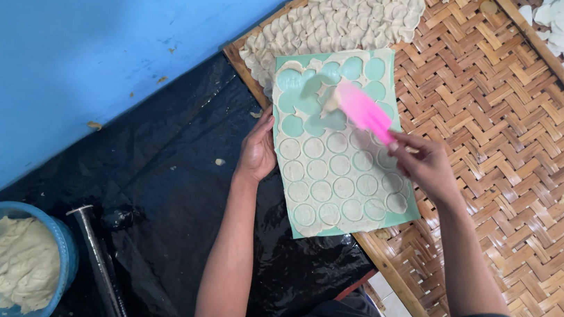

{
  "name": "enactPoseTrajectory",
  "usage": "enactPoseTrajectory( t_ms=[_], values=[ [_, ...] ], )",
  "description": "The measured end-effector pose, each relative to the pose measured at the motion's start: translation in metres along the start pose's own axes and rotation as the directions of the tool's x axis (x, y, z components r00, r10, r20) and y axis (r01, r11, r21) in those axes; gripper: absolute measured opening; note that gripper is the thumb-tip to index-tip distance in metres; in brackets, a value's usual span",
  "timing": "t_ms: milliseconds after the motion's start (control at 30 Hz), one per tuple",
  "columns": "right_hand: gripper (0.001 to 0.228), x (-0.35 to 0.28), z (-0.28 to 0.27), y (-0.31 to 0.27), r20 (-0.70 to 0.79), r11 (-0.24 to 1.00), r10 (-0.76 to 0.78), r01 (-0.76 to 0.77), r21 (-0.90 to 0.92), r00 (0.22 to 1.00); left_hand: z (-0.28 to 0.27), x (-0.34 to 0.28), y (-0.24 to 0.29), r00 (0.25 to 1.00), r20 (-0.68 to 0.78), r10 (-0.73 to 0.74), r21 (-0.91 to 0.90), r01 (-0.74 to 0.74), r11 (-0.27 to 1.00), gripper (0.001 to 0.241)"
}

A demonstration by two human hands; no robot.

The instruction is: Cutting circular rounds from a sheet of dough and transferring them to a woven tray using a spatula.

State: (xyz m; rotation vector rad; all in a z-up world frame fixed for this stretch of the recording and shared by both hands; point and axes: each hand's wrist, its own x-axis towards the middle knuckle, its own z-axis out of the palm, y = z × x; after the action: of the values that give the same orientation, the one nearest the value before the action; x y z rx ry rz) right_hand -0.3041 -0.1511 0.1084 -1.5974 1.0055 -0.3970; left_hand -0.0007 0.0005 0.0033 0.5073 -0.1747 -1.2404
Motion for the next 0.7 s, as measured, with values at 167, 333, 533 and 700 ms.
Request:
enactPoseTrajectory(
  t_ms=[167, 333, 533, 700],
  values=[
    [0.035, 0.058, -0.033, -0.005, -0.273, 0.998, -0.043, 0.031, -0.048, 0.961, -0.004, 0.001, -0.002, 1.000, -0.015, -0.006, 0.003, 0.006, 1.000, 0.051],
    [0.035, 0.154, -0.077, 0.000, -0.421, 0.982, -0.186, 0.158, -0.101, 0.888, -0.003, 0.001, -0.001, 1.000, -0.024, 0.003, 0.014, -0.003, 1.000, 0.051],
    [0.034, 0.241, -0.107, 0.008, -0.517, 0.969, -0.208, 0.100, -0.228, 0.830, 0.006, 0.000, 0.003, 1.000, -0.030, -0.006, 0.029, 0.007, 1.000, 0.051],
    [0.031, 0.257, -0.105, -0.004, -0.527, 0.978, -0.184, 0.099, -0.186, 0.829, -0.002, 0.001, 0.000, 1.000, -0.022, -0.015, 0.005, 0.015, 1.000, 0.051]
  ],
)
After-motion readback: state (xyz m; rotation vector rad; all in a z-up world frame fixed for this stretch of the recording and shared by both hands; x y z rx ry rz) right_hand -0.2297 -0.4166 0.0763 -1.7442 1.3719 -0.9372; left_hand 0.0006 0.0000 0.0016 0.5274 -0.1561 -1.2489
